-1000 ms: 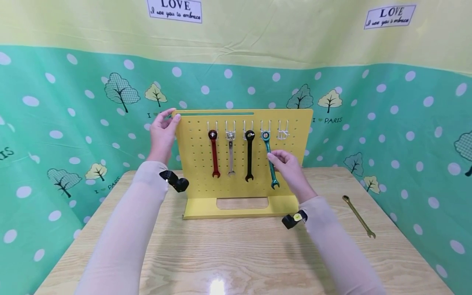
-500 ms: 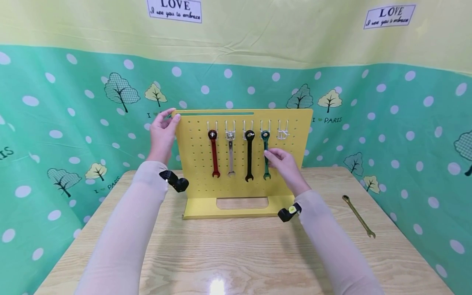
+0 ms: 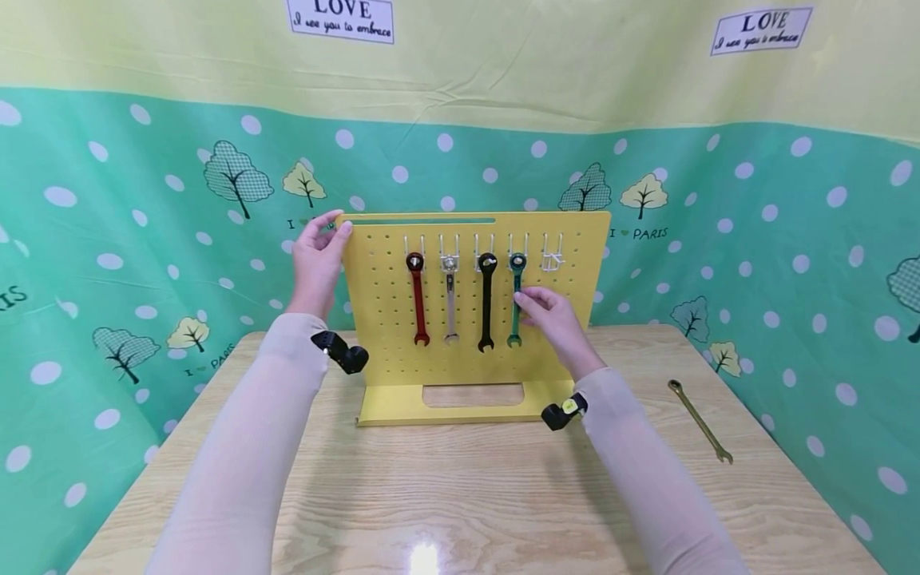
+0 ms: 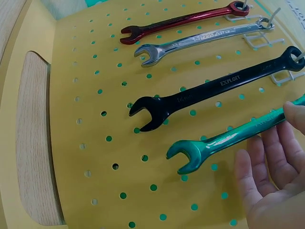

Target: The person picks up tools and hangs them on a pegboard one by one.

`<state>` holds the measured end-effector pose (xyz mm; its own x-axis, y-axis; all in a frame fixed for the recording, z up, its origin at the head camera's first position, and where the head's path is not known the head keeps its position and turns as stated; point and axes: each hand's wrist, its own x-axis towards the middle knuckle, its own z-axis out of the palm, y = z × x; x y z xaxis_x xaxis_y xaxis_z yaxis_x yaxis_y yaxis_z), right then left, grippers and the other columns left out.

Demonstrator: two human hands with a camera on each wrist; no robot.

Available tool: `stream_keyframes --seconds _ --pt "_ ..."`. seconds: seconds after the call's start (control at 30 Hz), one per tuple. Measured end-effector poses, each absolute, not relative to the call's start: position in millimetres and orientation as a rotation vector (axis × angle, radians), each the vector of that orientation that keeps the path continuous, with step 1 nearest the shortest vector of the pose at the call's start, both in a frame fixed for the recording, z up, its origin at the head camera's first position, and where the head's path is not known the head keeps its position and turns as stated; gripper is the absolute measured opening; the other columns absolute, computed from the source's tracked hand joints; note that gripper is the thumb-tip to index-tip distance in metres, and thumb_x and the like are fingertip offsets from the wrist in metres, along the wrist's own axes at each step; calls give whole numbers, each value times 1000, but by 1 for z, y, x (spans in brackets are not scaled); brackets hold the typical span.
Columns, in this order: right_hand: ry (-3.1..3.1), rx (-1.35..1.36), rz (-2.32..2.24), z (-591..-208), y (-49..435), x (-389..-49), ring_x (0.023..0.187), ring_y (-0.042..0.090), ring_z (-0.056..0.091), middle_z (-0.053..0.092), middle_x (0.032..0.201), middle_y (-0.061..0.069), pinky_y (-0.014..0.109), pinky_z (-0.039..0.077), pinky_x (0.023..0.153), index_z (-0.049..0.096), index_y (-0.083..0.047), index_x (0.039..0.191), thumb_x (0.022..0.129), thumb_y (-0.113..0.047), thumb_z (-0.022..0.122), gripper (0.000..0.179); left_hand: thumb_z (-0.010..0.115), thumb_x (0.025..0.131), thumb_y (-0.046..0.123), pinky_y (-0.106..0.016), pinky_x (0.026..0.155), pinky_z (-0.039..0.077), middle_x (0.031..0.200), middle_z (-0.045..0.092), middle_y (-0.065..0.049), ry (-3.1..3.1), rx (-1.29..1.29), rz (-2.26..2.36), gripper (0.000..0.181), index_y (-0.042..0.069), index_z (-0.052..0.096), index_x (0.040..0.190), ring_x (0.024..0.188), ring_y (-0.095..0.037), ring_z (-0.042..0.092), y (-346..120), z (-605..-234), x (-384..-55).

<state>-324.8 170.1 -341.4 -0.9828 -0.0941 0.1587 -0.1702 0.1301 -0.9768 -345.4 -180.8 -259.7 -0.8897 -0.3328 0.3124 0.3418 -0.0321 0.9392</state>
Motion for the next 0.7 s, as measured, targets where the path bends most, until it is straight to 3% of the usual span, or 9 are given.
stream_keyframes --seconds 0.4,0.7 --pt "-2309 334 1990 -343 177 -319 120 28 57 61 130 12 43 47 102 54 -5 138 100 -39 64 52 69 95 32 -31 93 48 117 64 -4 -1803 -7 -1981 35 23 64 129 105 -16 62 -182 -258 -344" --pt "-2360 385 1932 -347 187 -311 121 32 56 59 130 17 42 49 100 55 -4 136 100 -37 63 50 69 95 33 -32 93 48 118 64 -4 -1821 9 -1968 38 23 64 131 105 -17 62 -181 -258 -344"
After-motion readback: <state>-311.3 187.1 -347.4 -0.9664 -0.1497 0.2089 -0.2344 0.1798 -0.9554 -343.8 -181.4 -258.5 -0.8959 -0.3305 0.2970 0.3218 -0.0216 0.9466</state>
